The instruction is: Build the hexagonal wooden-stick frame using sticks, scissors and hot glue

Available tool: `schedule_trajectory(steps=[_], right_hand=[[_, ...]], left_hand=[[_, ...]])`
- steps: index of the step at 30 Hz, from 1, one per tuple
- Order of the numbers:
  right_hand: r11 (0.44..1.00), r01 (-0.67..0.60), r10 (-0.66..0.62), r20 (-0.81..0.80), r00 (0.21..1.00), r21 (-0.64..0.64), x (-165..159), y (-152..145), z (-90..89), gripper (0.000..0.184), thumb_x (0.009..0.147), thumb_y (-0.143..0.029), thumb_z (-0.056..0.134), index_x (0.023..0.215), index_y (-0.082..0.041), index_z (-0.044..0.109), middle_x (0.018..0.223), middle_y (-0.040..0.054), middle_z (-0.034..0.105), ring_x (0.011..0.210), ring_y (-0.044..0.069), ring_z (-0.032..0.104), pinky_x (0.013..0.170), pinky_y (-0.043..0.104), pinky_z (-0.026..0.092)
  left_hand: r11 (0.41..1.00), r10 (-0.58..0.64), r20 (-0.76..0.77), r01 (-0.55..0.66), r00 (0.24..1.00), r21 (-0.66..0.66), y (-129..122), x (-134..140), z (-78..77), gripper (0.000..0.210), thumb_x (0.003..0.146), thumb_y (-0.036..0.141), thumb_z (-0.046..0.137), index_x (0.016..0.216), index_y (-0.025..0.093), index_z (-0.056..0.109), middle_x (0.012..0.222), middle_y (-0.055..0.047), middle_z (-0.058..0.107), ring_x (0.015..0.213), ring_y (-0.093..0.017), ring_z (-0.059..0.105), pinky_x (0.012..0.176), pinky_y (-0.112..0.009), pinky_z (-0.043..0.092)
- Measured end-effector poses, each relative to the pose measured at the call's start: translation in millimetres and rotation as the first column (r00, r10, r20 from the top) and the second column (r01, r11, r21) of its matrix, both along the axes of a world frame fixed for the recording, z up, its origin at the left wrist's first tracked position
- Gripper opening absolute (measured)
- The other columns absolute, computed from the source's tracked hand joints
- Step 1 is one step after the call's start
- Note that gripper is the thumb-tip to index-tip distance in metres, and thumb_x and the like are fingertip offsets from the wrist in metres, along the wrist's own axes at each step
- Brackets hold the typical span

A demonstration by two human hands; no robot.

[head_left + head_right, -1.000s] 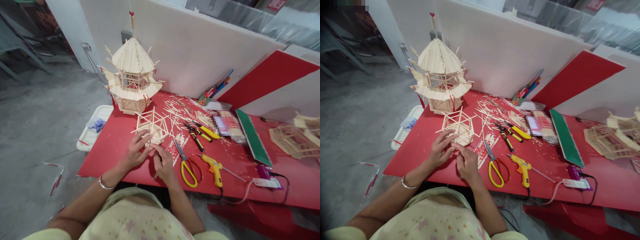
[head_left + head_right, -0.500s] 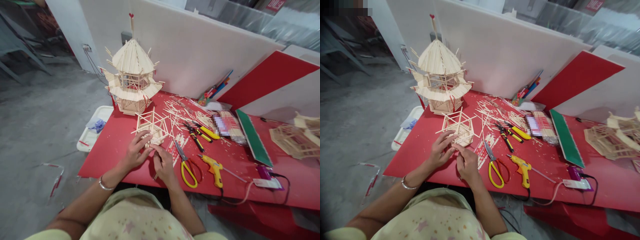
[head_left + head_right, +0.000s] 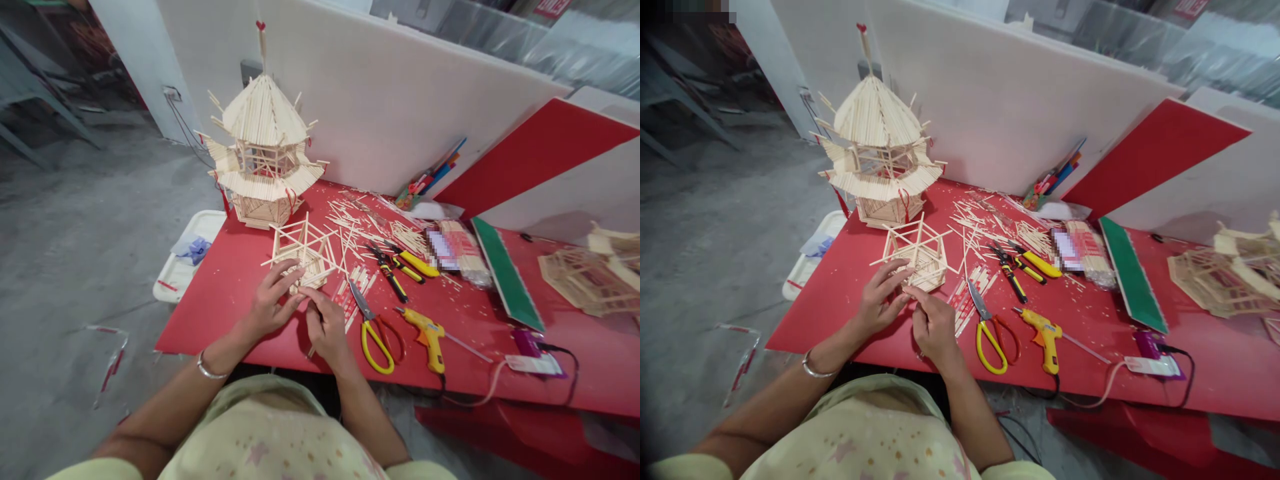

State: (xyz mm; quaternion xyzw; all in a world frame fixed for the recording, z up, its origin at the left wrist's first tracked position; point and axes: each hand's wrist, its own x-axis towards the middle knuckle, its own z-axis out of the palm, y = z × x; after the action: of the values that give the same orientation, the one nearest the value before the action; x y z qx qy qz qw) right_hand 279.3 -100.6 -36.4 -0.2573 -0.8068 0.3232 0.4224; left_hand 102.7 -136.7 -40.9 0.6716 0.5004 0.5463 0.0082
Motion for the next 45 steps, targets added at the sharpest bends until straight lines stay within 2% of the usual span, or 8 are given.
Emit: schedule_trajectory(steps=[34, 45], right_hand=[[1.000, -0.018, 0.018, -0.030, 0.999, -0.011, -1.0, -0.4, -0.5, 0.051, 0.099, -0.008, 0.047, 0.142, -0.031, 0.062, 0.126, 0.0027, 0.077, 0.110, 0.017, 0.076, 0.097, 0.033, 0.062], [1.000, -0.019, 0.020, -0.035, 0.999, 0.004, -1.0, 0.0, -2.6, 0.053, 0.098, -0.007, 0.047, 0.144, -0.031, 0.061, 0.127, 0.0027, 0.077, 0.110, 0.017, 0.076, 0.097, 0.033, 0.062]], left_hand=[[1.000, -0.017, 0.007, 0.017, 1.000, 0.001, 0.3, -1.2, -4.1, 0.048, 0.100, 0.026, 0.064, 0.148, 0.022, 0.058, 0.146, -0.019, 0.058, 0.134, -0.030, 0.060, 0.107, -0.048, 0.056], [1.000, -0.025, 0.016, 0.025, 1.000, 0.005, 0.2, -0.3, -0.4, 0.049, 0.099, 0.024, 0.064, 0.147, 0.023, 0.058, 0.145, -0.019, 0.058, 0.133, -0.030, 0.061, 0.105, -0.046, 0.057]])
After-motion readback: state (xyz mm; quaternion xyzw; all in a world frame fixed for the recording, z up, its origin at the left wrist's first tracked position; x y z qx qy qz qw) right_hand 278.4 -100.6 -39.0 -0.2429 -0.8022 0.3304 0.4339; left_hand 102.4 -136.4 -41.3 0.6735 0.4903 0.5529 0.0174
